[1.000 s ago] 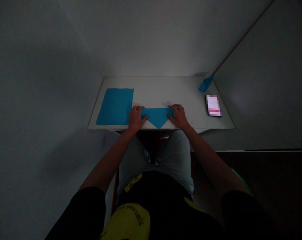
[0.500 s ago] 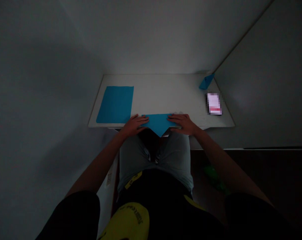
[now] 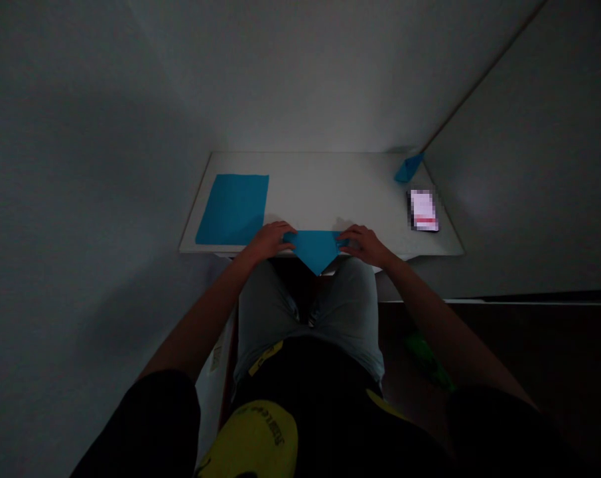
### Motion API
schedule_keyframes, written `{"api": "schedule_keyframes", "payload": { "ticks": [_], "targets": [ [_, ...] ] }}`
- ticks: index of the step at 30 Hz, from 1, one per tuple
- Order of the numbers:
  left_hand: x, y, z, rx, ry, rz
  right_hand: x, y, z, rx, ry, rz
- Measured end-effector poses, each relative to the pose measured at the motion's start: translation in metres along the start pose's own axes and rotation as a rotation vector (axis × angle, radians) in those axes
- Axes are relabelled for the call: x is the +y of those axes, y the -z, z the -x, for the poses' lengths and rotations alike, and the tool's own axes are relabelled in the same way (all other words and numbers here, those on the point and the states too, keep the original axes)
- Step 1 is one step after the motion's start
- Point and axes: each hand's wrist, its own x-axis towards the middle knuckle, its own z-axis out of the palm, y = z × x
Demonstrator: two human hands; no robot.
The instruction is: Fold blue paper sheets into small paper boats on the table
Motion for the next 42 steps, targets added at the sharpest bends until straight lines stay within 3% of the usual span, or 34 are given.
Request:
{"api": "schedule_keyframes", "payload": {
  "ticks": [6,11,21,25,28,32,37,42],
  "targets": [
    [-0.008,-0.003,-0.01,0.027,0.153,-0.079,0.016,-0.004,-0.016,0.017,-0.128,0.036],
    [-0.011,-0.005,-0.015,-0.005,0.197,-0.039,0.023,-0.002,-0.031,-0.073,-0.108,0.026],
    [-0.009,-0.008,-0.006,0.009,0.192,0.243,0.018,0.008,-0.043,-0.136,-0.058,0.001],
    [-0.009,-0.01,-0.004,0.016,0.156,0.274,0.017,0.008,-0.044,-0.128,-0.106,-0.059],
    [-0.009,-0.014,-0.002,0.056,0.125,0.276,0.013,0.008,-0.04,-0.108,-0.128,-0.143],
    [-0.005,-0.02,0.006,0.116,0.07,0.297,0.004,0.006,-0.028,-0.034,-0.03,-0.19],
    [0.003,-0.032,0.025,0.217,-0.004,0.161,-0.012,-0.009,0.001,0.093,0.089,-0.125],
    [0.01,-0.049,0.046,0.294,-0.061,0.06,-0.028,-0.024,0.031,0.184,0.042,0.015]
  ]
}}
